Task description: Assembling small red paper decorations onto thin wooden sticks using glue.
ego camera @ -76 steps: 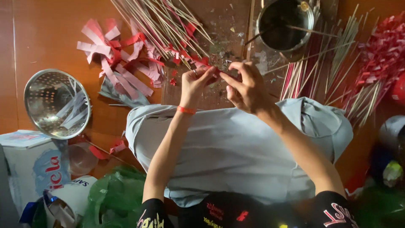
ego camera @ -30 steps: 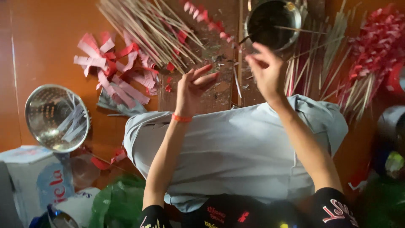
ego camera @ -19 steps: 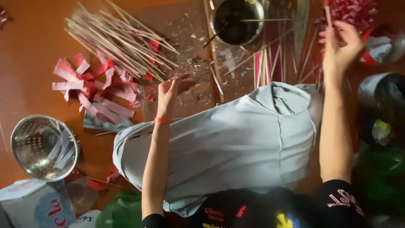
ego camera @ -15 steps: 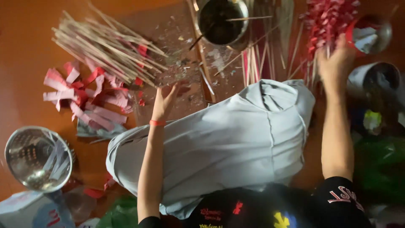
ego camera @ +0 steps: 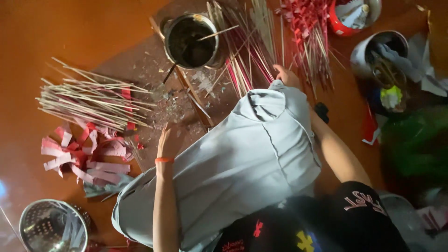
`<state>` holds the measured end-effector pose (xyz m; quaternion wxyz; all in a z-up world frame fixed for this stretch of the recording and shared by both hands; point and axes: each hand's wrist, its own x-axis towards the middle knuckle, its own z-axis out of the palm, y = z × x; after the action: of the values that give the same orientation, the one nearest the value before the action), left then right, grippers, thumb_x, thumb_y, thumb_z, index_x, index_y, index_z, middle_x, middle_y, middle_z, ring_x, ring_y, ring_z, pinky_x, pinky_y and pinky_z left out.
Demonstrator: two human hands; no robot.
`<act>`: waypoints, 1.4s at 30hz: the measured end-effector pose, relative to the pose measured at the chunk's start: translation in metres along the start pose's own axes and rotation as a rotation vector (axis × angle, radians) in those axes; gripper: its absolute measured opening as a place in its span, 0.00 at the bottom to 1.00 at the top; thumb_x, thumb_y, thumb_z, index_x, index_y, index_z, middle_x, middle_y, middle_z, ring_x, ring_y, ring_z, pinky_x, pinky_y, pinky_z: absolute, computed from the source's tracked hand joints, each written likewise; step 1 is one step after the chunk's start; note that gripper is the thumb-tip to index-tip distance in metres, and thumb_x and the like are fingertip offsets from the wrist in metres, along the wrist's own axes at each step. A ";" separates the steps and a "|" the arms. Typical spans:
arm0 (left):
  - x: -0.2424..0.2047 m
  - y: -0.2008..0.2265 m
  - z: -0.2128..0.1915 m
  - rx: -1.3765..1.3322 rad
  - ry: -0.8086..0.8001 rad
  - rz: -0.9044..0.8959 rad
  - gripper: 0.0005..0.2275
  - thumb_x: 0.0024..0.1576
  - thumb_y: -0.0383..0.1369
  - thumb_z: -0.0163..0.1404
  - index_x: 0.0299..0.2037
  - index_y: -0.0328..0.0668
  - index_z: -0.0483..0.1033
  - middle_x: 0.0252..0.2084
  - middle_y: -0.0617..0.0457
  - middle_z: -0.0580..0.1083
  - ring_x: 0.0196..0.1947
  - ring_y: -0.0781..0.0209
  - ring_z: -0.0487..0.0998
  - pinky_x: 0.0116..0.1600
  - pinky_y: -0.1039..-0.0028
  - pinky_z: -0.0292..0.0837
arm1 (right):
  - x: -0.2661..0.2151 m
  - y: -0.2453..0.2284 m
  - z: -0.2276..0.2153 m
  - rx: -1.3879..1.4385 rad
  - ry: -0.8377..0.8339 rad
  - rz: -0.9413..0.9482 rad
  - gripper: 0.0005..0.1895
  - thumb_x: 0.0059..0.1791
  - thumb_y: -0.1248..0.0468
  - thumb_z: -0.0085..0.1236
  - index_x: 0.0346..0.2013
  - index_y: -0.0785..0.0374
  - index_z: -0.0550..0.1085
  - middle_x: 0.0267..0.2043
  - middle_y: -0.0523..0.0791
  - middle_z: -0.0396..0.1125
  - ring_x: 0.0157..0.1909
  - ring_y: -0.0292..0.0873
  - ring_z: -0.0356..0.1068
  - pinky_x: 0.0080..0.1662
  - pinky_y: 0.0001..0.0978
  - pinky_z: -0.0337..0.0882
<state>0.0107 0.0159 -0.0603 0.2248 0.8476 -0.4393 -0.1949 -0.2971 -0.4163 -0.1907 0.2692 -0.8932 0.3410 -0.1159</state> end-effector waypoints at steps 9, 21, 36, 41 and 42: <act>-0.003 0.011 -0.014 -0.018 -0.063 -0.003 0.09 0.56 0.33 0.55 0.43 0.39 0.81 0.51 0.43 0.74 0.53 0.43 0.75 0.58 0.59 0.70 | 0.002 -0.078 -0.108 0.460 -0.012 0.028 0.26 0.51 0.61 0.67 0.62 0.64 0.72 0.44 0.51 0.76 0.43 0.42 0.77 0.44 0.32 0.76; -0.001 -0.001 -0.010 0.016 -0.086 0.029 0.13 0.56 0.31 0.55 0.48 0.34 0.79 0.51 0.41 0.73 0.54 0.42 0.73 0.59 0.59 0.69 | -0.002 -0.135 -0.211 0.355 0.030 0.189 0.18 0.49 0.69 0.60 0.54 0.63 0.73 0.34 0.44 0.72 0.31 0.35 0.71 0.33 0.29 0.72; 0.001 -0.021 0.014 0.034 -0.007 0.098 0.08 0.56 0.33 0.55 0.42 0.40 0.80 0.48 0.44 0.74 0.52 0.44 0.74 0.58 0.59 0.70 | -0.039 -0.162 -0.260 0.516 0.046 0.073 0.12 0.61 0.63 0.48 0.50 0.67 0.78 0.37 0.45 0.72 0.38 0.34 0.72 0.42 0.27 0.74; -0.001 -0.016 0.009 0.050 -0.028 0.034 0.09 0.56 0.33 0.55 0.41 0.37 0.79 0.47 0.43 0.74 0.50 0.45 0.73 0.56 0.60 0.70 | -0.041 -0.274 -0.280 0.390 0.116 -0.199 0.14 0.57 0.62 0.61 0.50 0.70 0.73 0.38 0.45 0.71 0.40 0.37 0.73 0.46 0.30 0.77; -0.001 -0.017 0.010 0.059 -0.033 -0.005 0.09 0.58 0.33 0.54 0.40 0.35 0.78 0.48 0.42 0.73 0.50 0.47 0.73 0.57 0.60 0.71 | -0.042 -0.298 -0.284 0.265 0.160 -0.264 0.15 0.55 0.61 0.65 0.48 0.71 0.73 0.35 0.46 0.71 0.38 0.38 0.73 0.46 0.32 0.77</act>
<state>0.0160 0.0238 -0.0777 0.1919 0.8518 -0.4462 -0.1962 -0.2765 -0.3167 0.2108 0.3387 -0.8749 0.2229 -0.2649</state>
